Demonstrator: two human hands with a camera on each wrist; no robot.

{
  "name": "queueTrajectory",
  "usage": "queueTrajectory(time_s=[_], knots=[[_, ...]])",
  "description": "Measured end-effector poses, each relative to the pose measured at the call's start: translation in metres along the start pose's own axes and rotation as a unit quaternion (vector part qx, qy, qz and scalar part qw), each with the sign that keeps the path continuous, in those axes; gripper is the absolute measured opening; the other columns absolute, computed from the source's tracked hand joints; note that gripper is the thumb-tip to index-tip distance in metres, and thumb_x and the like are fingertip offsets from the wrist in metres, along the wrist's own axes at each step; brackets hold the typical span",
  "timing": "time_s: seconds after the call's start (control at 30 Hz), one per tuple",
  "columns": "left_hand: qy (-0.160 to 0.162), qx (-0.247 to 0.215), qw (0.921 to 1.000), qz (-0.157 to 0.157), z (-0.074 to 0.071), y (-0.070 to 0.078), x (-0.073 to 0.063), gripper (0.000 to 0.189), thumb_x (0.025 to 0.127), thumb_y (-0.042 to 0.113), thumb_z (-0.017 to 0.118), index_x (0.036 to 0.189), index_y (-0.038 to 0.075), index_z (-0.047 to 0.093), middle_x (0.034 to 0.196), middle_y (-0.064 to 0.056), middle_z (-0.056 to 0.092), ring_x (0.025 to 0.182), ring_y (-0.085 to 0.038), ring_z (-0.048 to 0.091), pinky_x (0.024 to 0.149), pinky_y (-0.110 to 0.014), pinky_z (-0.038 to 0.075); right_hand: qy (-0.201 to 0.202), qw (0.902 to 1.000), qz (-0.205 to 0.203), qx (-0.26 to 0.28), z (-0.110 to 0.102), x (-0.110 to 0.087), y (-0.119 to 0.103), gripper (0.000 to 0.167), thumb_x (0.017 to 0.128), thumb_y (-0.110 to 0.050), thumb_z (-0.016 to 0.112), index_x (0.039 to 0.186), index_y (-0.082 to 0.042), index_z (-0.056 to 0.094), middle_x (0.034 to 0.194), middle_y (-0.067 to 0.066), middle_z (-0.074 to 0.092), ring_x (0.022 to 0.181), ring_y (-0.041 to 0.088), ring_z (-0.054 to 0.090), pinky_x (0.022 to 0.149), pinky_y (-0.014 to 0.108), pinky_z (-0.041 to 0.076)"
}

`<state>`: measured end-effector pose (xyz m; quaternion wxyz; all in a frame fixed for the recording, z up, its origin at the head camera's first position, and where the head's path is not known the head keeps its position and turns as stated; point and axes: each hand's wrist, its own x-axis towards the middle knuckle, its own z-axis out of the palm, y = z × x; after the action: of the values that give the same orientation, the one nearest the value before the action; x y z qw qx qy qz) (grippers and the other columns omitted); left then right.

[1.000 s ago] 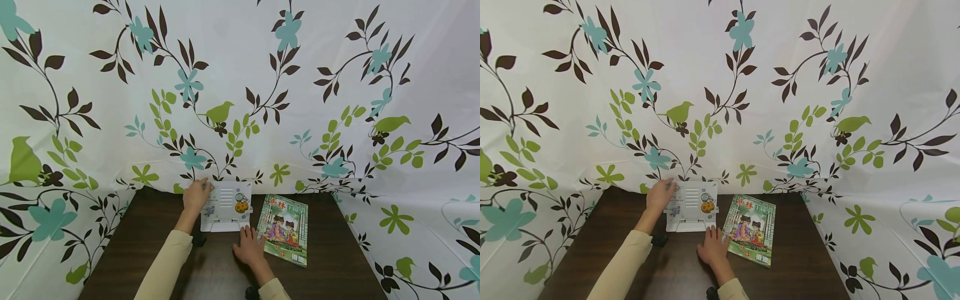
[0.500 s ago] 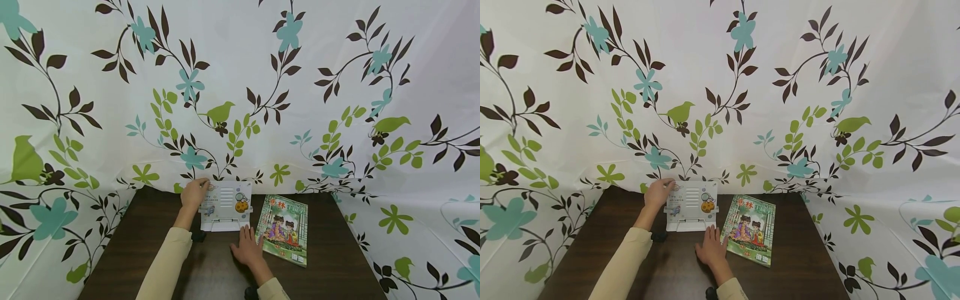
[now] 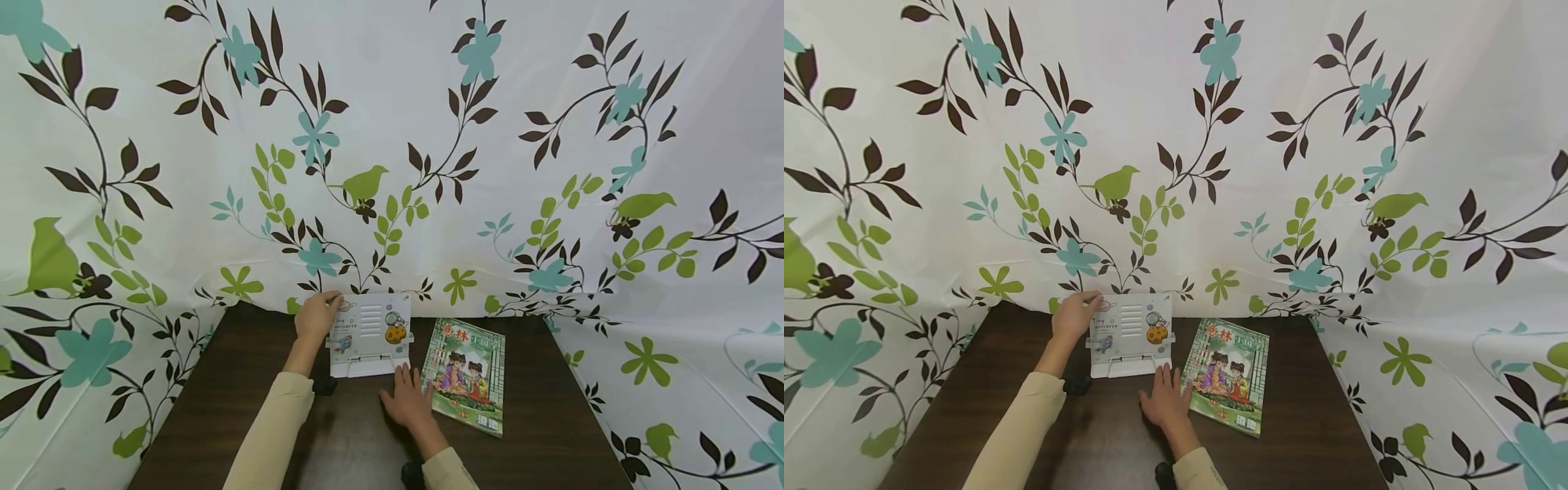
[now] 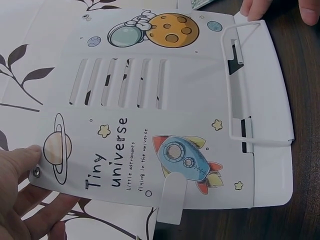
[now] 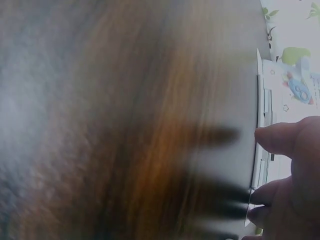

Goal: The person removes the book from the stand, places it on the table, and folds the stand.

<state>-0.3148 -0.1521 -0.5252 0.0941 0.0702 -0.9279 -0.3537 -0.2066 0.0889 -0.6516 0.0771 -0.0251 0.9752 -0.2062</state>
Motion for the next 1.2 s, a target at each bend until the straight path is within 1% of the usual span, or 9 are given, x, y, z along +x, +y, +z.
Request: queueTrajectory(time_s=[0.07,0.17,0.23,0.3,0.5,0.73,1.0,1.1,1.2], knots=[[-0.003,0.003,1.0000,-0.002,-0.001,0.000,0.000,0.038,0.109,0.045,0.062,0.138,0.026,0.075,0.126,-0.011,0.079,0.095,-0.032,0.074,0.076,-0.051,0.055,0.003,1.0000,-0.001,0.007,-0.002,0.002,0.000,0.078,0.106,-0.050,0.061,0.166,-0.005,0.039,0.176,0.017,0.033,0.164,0.046,0.023,0.125,0.078,0.012],[-0.006,0.004,1.0000,-0.001,-0.003,0.000,-0.001,0.038,0.109,0.045,0.061,0.138,0.025,0.075,0.120,-0.010,0.081,0.081,-0.027,0.070,0.068,-0.046,0.053,0.002,0.9999,-0.001,0.014,-0.007,0.003,-0.001,0.078,0.105,-0.049,0.063,0.165,-0.004,0.041,0.175,0.017,0.034,0.163,0.047,0.024,0.124,0.079,0.014],[-0.007,0.007,0.9999,0.002,-0.003,0.000,-0.001,0.038,0.109,0.045,0.061,0.137,0.024,0.076,0.117,-0.009,0.081,0.076,-0.024,0.067,0.066,-0.044,0.051,-0.001,0.9999,0.002,0.015,-0.008,0.004,-0.001,0.079,0.104,-0.050,0.063,0.165,-0.004,0.041,0.175,0.017,0.034,0.164,0.046,0.024,0.124,0.079,0.015],[-0.011,0.007,0.9999,0.002,-0.004,-0.001,-0.002,0.037,0.109,0.045,0.061,0.135,0.023,0.076,0.110,-0.008,0.081,0.071,-0.023,0.064,0.066,-0.044,0.050,-0.005,0.9999,0.004,0.016,-0.009,0.005,-0.001,0.079,0.104,-0.050,0.063,0.165,-0.005,0.041,0.175,0.017,0.034,0.164,0.046,0.024,0.124,0.079,0.015],[-0.018,0.010,0.9998,-0.004,-0.008,-0.002,-0.003,0.034,0.110,0.044,0.060,0.129,0.021,0.077,0.096,-0.006,0.077,0.071,-0.023,0.061,0.072,-0.047,0.049,-0.014,0.9997,0.003,0.020,-0.011,0.008,-0.002,0.077,0.105,-0.049,0.062,0.166,-0.006,0.041,0.176,0.016,0.033,0.164,0.046,0.023,0.125,0.078,0.013],[-0.024,0.012,0.9996,-0.006,-0.009,-0.004,-0.004,0.034,0.110,0.043,0.060,0.128,0.020,0.077,0.098,-0.006,0.077,0.078,-0.024,0.064,0.077,-0.051,0.051,-0.012,0.9997,-0.005,0.018,-0.016,0.012,-0.002,0.075,0.106,-0.047,0.061,0.165,-0.004,0.042,0.175,0.017,0.033,0.164,0.046,0.022,0.126,0.077,0.012],[-0.029,0.000,0.9996,-0.003,-0.011,-0.006,-0.004,0.032,0.111,0.041,0.060,0.125,0.017,0.077,0.100,-0.008,0.076,0.078,-0.024,0.062,0.071,-0.046,0.049,-0.022,0.9986,-0.003,0.048,-0.022,0.013,-0.005,0.075,0.106,-0.040,0.062,0.164,0.001,0.039,0.176,0.021,0.030,0.165,0.047,0.020,0.128,0.076,0.007],[-0.026,-0.002,0.9996,-0.002,-0.012,-0.007,-0.006,0.033,0.111,0.039,0.060,0.125,0.015,0.077,0.101,-0.010,0.076,0.077,-0.025,0.061,0.069,-0.045,0.048,-0.027,0.9987,0.001,0.042,-0.023,0.017,-0.006,0.075,0.106,-0.042,0.061,0.165,-0.001,0.038,0.176,0.020,0.030,0.165,0.046,0.020,0.128,0.075,0.008],[-0.020,-0.007,0.9998,-0.005,-0.010,-0.008,-0.010,0.034,0.110,0.039,0.060,0.126,0.014,0.076,0.102,-0.012,0.075,0.077,-0.026,0.061,0.069,-0.047,0.050,-0.028,0.9993,-0.002,0.024,-0.022,0.022,-0.003,0.076,0.107,-0.045,0.061,0.166,-0.002,0.039,0.176,0.019,0.030,0.165,0.045,0.021,0.127,0.075,0.011]])
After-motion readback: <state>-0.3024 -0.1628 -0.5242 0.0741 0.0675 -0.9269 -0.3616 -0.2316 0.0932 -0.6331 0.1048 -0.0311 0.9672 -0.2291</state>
